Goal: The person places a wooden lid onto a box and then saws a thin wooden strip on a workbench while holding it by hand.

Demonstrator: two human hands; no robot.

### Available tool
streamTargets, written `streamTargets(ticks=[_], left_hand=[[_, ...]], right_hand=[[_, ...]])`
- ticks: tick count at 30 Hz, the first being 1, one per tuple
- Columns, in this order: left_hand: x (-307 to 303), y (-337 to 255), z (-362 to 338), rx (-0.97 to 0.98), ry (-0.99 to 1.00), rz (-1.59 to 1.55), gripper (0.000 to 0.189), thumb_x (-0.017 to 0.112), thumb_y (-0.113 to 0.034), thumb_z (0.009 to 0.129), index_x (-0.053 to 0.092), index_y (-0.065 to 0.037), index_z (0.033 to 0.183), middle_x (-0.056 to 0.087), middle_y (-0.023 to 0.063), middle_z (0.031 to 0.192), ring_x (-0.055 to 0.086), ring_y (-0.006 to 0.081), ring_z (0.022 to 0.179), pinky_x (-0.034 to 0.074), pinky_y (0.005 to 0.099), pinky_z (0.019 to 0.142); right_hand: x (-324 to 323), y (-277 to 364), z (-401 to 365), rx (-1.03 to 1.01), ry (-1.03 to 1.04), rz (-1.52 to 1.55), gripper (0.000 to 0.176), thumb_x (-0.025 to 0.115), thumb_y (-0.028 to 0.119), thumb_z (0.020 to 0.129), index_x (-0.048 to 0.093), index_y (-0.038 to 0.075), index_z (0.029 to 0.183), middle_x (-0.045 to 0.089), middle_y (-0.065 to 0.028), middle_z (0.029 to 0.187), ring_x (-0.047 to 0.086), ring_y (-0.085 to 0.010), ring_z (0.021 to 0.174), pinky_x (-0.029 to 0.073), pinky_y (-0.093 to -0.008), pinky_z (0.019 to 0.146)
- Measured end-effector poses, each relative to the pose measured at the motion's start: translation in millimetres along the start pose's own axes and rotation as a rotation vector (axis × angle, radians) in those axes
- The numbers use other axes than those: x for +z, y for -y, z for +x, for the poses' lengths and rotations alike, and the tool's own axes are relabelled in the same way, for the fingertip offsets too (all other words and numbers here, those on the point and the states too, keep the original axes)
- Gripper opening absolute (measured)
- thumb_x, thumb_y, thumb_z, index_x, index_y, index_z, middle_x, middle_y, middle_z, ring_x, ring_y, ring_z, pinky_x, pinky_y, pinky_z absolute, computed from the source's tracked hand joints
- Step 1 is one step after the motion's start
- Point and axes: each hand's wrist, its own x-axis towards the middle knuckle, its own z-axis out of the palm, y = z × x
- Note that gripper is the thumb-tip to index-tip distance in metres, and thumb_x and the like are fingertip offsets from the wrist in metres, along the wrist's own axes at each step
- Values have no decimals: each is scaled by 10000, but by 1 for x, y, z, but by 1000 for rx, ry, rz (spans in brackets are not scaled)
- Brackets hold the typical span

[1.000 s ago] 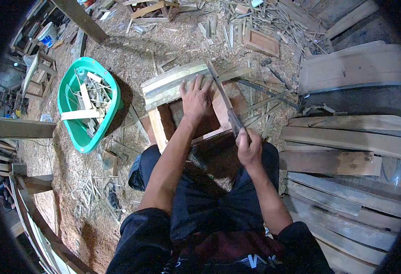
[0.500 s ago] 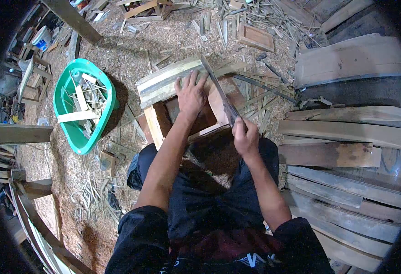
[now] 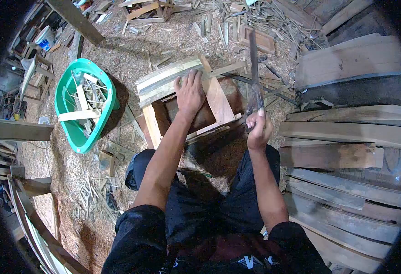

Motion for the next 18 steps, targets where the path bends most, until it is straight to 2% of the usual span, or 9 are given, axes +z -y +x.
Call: streamTargets(ticks=[5, 6, 8, 11, 14, 16, 18], left_hand=[[-8, 5, 7, 4, 2, -159, 312, 578, -230, 943, 636, -127, 1232, 585, 94, 1295, 546, 287, 1195, 358, 474, 1049], [-12, 3, 8, -9, 1, -216, 272, 589, -225, 936, 667, -111, 1171, 607, 120, 1231, 566, 310, 1144, 401, 472, 978], [-21, -2, 11, -29, 44, -176, 262, 592, -220, 929, 664, -105, 1153, 605, 133, 1201, 569, 327, 1122, 411, 473, 945], [-20, 5, 12, 31, 97, -121, 297, 608, -159, 889, 619, -76, 1174, 578, 178, 1172, 582, 335, 1085, 441, 467, 928], [-64, 4, 23, 42, 97, -255, 311, 602, -136, 891, 577, -60, 1192, 562, 210, 1177, 588, 393, 1051, 486, 484, 863], [-122, -12, 21, -15, 89, -396, 320, 607, -119, 887, 552, -51, 1195, 555, 222, 1171, 589, 432, 1022, 507, 500, 823], [-195, -33, 27, -77, 10, -481, 303, 618, -118, 889, 552, -34, 1172, 548, 233, 1169, 587, 457, 994, 509, 512, 813]], right_hand=[[-2, -21, -8, 43, -13, 0, 374, 518, 286, 1010, 494, 66, 709, 453, 15, 638, 408, -87, 580, 328, -265, 535], [-1, -19, -12, 38, -3, -1, 363, 525, 284, 1010, 512, 58, 726, 465, 14, 646, 422, -90, 586, 341, -264, 545], [3, -7, -15, 25, 19, -7, 344, 538, 279, 1008, 550, 43, 759, 488, 13, 661, 449, -95, 599, 367, -263, 563], [16, 25, -19, -76, 24, -212, 346, 501, 271, 1028, 492, 79, 740, 454, 14, 638, 420, -80, 581, 331, -256, 542], [31, 82, -26, -139, 3, -298, 308, 553, 270, 1010, 535, 66, 779, 491, 29, 650, 448, -72, 571, 349, -251, 531], [41, 131, -30, -132, -7, -278, 246, 623, 229, 981, 559, 50, 826, 521, 36, 667, 476, -58, 584, 372, -242, 535], [51, 185, -24, -79, -48, -338, 205, 673, 203, 947, 615, 12, 898, 592, -7, 728, 537, -87, 651, 433, -268, 604]])
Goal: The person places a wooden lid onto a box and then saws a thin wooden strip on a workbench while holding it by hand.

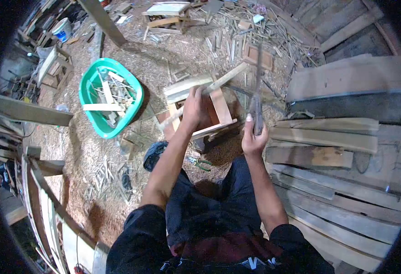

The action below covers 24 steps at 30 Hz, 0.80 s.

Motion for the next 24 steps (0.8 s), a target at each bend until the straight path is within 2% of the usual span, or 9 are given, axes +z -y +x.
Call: streamTargets(ticks=[2, 6, 7, 9, 13, 14, 18, 21, 24], left_hand=[[-57, -58, 12, -11, -118, -68, 288, 655, -145, 895, 550, -20, 1133, 594, 233, 1086, 610, 454, 938, 511, 511, 785], [-174, -164, 21, -278, -87, -85, 306, 680, -234, 906, 562, -37, 1108, 669, 227, 917, 651, 425, 884, 521, 498, 756], [-209, -194, 24, -371, -65, -60, 308, 692, -266, 901, 598, -31, 1076, 687, 222, 925, 671, 401, 874, 525, 480, 762], [-272, -250, 31, -389, -144, -27, 318, 711, -272, 887, 630, -21, 1066, 705, 206, 911, 688, 381, 839, 534, 454, 741], [-380, -351, 52, -559, -229, -206, 296, 771, -248, 840, 679, -2, 977, 726, 178, 892, 720, 289, 821, 549, 375, 729], [-403, -371, 54, -550, -272, -207, 290, 803, -224, 813, 688, 4, 951, 733, 162, 878, 727, 239, 817, 548, 355, 730], [-490, -434, 47, -555, -446, -220, 289, 821, -170, 791, 691, -7, 991, 738, 144, 878, 727, 213, 812, 553, 337, 737], [-541, -464, 25, -503, -554, -133, 290, 818, -180, 794, 694, -13, 996, 740, 147, 904, 728, 209, 849, 554, 327, 752], [-584, -485, 3, -415, -608, 36, 274, 787, -134, 793, 702, -16, 1025, 732, 153, 959, 722, 259, 890, 554, 347, 784]], right_hand=[[2, 58, 11, 46, -23, 6, 204, 710, 190, 924, 642, -2, 928, 628, -24, 761, 568, -100, 687, 464, -279, 642], [15, 178, 51, 46, -15, 169, 202, 756, 161, 891, 643, -6, 899, 656, -18, 813, 595, -107, 723, 480, -271, 688], [22, 215, 56, 40, 32, 200, 196, 755, 151, 891, 644, -10, 898, 668, -27, 833, 606, -108, 743, 486, -272, 707], [28, 288, 57, 51, 124, 251, 182, 753, 130, 890, 647, -18, 897, 691, -46, 874, 627, -112, 784, 497, -274, 745], [39, 435, 33, 193, 310, 497, 182, 763, 133, 879, 640, 2, 850, 704, -64, 882, 644, -127, 818, 497, -275, 789], [45, 451, 29, 189, 305, 488, 188, 763, 131, 871, 621, 14, 831, 695, -50, 846, 644, -125, 768, 503, -270, 757], [46, 564, 10, 267, 532, 599, 127, 721, 87, 883, 621, 11, 864, 677, -44, 817, 626, -111, 675, 514, -282, 637], [46, 631, -15, 206, 712, 703, 96, 698, 61, 894, 623, 13, 856, 677, -59, 797, 633, -120, 672, 510, -267, 622], [58, 667, -41, 177, 810, 770, 93, 678, 35, 901, 605, 26, 844, 651, -47, 758, 600, -111, 624, 471, -250, 572]])
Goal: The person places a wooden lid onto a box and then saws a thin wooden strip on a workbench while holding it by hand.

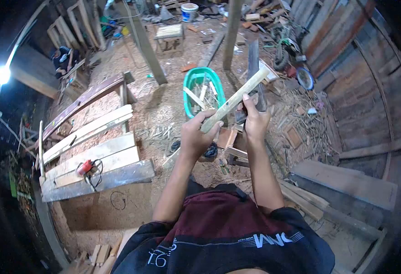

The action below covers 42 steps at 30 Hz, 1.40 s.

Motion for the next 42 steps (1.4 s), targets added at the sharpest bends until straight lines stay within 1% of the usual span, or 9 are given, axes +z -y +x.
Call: streamTargets(ticks=[2, 6, 21, 22, 25, 26, 30, 34, 42], left_hand=[[-35, -9, -2, 54, -69, 30, 285, 765, -95, 782, 704, -15, 1049, 725, 160, 976, 711, 299, 903, 552, 368, 807], [-112, -15, -9, 141, -233, 177, 313, 773, -67, 778, 708, -13, 1079, 732, 153, 994, 716, 236, 919, 548, 327, 821], [-307, 27, -57, 67, -502, 453, 325, 776, -77, 791, 690, -2, 1095, 719, 168, 1029, 709, 270, 944, 545, 344, 823], [-313, 34, -60, 60, -512, 465, 341, 766, -67, 797, 676, 0, 1119, 711, 175, 1055, 704, 282, 969, 544, 346, 838], [-328, 81, -81, -85, -537, 480, 348, 759, -59, 800, 668, -1, 1131, 710, 176, 1054, 702, 299, 974, 542, 355, 845], [-330, 91, -90, -184, -529, 488, 339, 747, -79, 814, 666, -7, 1135, 707, 186, 1056, 698, 315, 981, 542, 369, 849], [-325, 143, -121, -332, -601, 557, 321, 734, -135, 831, 674, -22, 1125, 702, 200, 1045, 688, 353, 970, 540, 400, 829], [-319, 188, -134, -433, -655, 568, 301, 716, -107, 824, 673, -28, 1111, 699, 190, 1037, 676, 372, 955, 535, 423, 827], [-293, 289, -147, -634, -664, 525, 273, 675, -65, 824, 666, -38, 1095, 658, 162, 1049, 634, 359, 980, 508, 437, 843]], right_hand=[[29, -1, -5, -62, 122, 59, 126, 688, 35, 896, 575, 48, 842, 625, -34, 747, 553, -91, 580, 433, -243, 534], [101, -11, -31, 4, 239, 247, 193, 700, 15, 887, 525, 87, 847, 613, -33, 735, 532, -84, 567, 417, -229, 515], [301, -83, -137, 268, 541, 386, 215, 717, 44, 891, 523, 113, 828, 556, 15, 717, 498, -65, 539, 383, -225, 497], [305, -93, -139, 199, 611, 267, 219, 685, 185, 948, 526, 96, 827, 565, 1, 722, 505, -74, 540, 381, -223, 497], [313, -113, -150, 369, 529, 126, 333, 622, 351, 985, 504, 82, 828, 526, 4, 688, 474, -83, 529, 369, -224, 493], [313, -128, -148, 410, 557, 265, 432, 530, 462, 1009, 476, 73, 831, 468, 0, 665, 439, -89, 544, 360, -232, 491], [299, -178, -138, 582, 564, 505, 447, 445, 454, 1045, 460, 61, 832, 452, -22, 682, 439, -98, 600, 362, -251, 513], [303, -191, -144, 366, 698, 64, 289, 489, 288, 1034, 565, 48, 893, 512, 5, 720, 443, -79, 613, 353, -230, 566], [250, -294, -111, 694, 1008, -406, 264, 512, 236, 1019, 563, 81, 812, 442, 69, 625, 379, -45, 529, 303, -237, 487]])
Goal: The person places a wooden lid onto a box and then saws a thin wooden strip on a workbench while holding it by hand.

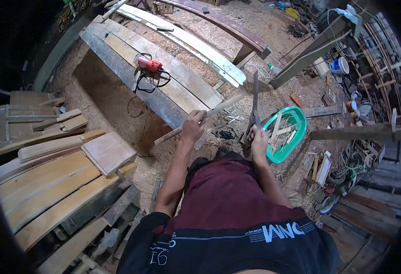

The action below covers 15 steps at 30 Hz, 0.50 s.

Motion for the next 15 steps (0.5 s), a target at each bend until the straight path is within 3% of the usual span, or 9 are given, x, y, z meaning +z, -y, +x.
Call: streamTargets(ticks=[6, 10, 15], left_hand=[[91, 93, 15, -93, 45, 90, 273, 670, -65, 820, 651, -31, 1090, 648, 175, 1064, 611, 364, 1011, 501, 438, 875], [141, 146, 27, -64, 158, 171, 244, 644, -67, 839, 646, -35, 1081, 641, 174, 1086, 603, 360, 1029, 505, 441, 876], [186, 196, 54, 7, 106, 238, 229, 623, -57, 844, 644, -44, 1072, 639, 187, 1038, 613, 372, 985, 513, 455, 852]], right_hand=[[-19, -36, 19, -15, 126, -317, 348, 507, 330, 1036, 570, 51, 838, 499, 45, 703, 469, -65, 620, 367, -250, 563], [-31, -109, 67, 239, 178, -234, 401, 450, 376, 1056, 586, 61, 850, 503, 36, 672, 448, -48, 615, 365, -219, 581], [-38, -180, 110, 147, 217, -383, 379, 505, 325, 1019, 576, 23, 801, 501, -14, 652, 485, -107, 620, 389, -290, 580]])
